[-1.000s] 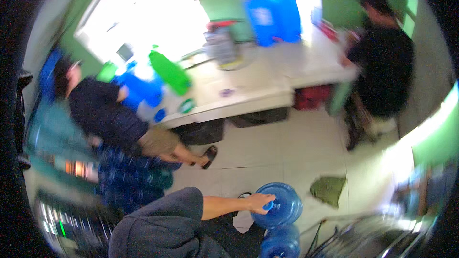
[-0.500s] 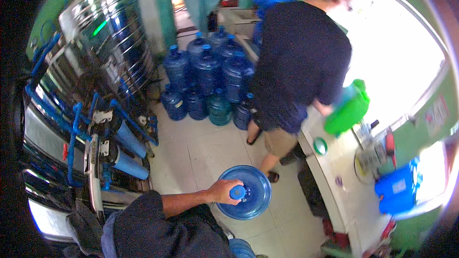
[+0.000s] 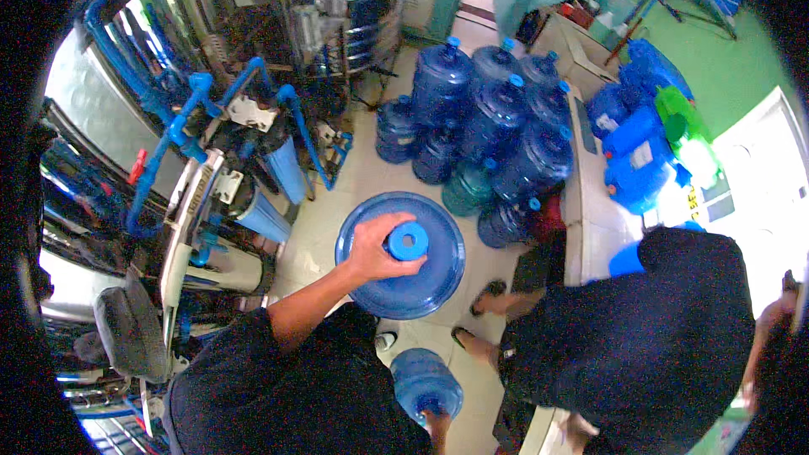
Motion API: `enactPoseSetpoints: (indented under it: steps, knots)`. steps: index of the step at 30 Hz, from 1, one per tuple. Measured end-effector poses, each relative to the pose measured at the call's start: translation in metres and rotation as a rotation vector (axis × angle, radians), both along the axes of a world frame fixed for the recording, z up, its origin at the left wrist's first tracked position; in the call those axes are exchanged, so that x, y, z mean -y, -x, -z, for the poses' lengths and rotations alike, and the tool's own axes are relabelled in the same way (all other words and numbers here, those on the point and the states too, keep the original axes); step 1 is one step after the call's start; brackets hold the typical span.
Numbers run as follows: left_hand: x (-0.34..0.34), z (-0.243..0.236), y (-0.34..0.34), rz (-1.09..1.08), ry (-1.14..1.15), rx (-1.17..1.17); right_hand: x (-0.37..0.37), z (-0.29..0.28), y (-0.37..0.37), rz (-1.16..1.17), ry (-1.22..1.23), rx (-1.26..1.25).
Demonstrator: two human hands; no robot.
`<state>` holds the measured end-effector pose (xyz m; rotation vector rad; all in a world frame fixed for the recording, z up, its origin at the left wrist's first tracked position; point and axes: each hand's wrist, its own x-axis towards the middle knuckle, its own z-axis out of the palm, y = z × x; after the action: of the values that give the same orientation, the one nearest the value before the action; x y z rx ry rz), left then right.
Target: The person moves several large blue water dispenser jugs, then washes a clear plastic jug in a sink using a green scrubbing tool and a sponge. They rinse the jug, scrub the sink, and place the cleaned jug aside.
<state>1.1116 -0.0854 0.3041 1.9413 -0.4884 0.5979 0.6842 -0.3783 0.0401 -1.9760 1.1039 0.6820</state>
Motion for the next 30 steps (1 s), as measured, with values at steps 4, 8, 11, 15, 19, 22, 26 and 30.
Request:
enactPoseSetpoints:
  steps: [4, 8, 11, 15, 19, 22, 26, 30]
  knots:
    - [-0.036, -0.057, -0.048, -0.166, 0.058, 0.197, 0.024, 0.027, -0.097, -0.447, 0.191, 0.158]
    - [-0.074, -0.111, -0.114, -0.291, 0.124, 0.218, 0.025, -0.014, -0.23, -0.492, 0.27, 0.361]
    - [-0.104, -0.153, -0.169, -0.316, 0.173, 0.32, 0.022, -0.1, -0.336, -0.335, 0.171, 0.712]
    - [-0.148, -0.211, -0.25, -0.342, 0.257, 0.62, 0.01, -0.229, -0.469, -0.219, 0.163, 1.092]
    - [-0.172, -0.255, -0.324, -0.464, 0.368, 0.7, 0.027, -0.345, -0.572, -0.183, 0.398, 1.426]
    - [-0.192, -0.287, -0.4, -0.414, 0.285, 0.926, 0.064, -0.419, -0.647, -0.178, 0.613, 1.721]
    - [-0.204, -0.299, -0.486, -0.493, 0.292, 0.983, 0.1, -0.491, -0.739, 0.051, 0.378, 1.971]
    - [-0.221, -0.291, -0.575, -0.582, 0.245, 1.002, 0.135, -0.552, -0.828, -0.085, 0.708, 2.178]
